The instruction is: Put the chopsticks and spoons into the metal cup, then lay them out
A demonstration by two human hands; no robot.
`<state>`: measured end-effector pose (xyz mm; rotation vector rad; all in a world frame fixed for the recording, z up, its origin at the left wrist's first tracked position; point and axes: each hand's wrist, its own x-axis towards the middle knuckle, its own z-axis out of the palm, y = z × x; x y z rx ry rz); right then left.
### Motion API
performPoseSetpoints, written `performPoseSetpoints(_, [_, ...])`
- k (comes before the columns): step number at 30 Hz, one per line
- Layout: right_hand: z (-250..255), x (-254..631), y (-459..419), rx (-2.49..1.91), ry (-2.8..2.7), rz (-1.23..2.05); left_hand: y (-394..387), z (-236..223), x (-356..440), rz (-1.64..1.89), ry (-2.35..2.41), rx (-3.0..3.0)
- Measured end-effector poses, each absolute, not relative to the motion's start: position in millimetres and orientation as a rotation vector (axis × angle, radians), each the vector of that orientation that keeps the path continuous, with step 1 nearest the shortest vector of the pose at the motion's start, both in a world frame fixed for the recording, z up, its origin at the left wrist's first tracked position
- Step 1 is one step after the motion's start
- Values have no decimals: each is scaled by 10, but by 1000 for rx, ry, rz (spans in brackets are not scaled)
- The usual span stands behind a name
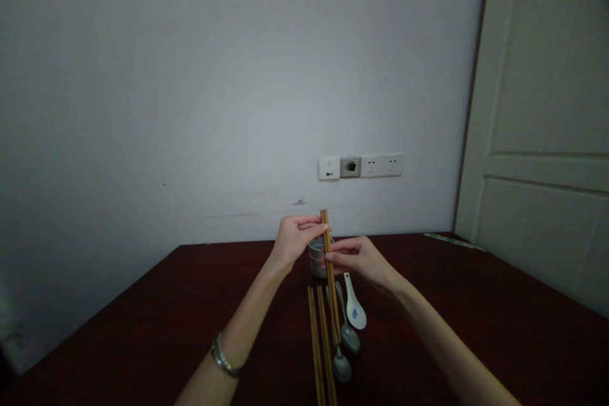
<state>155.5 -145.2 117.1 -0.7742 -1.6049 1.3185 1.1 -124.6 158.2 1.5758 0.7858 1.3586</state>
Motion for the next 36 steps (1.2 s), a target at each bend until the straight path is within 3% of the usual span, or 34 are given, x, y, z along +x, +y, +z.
performPoseSetpoints(36, [1162, 1572, -1418, -804, -1628, 1294, -1245, 1586, -10, 1321, 779, 1634])
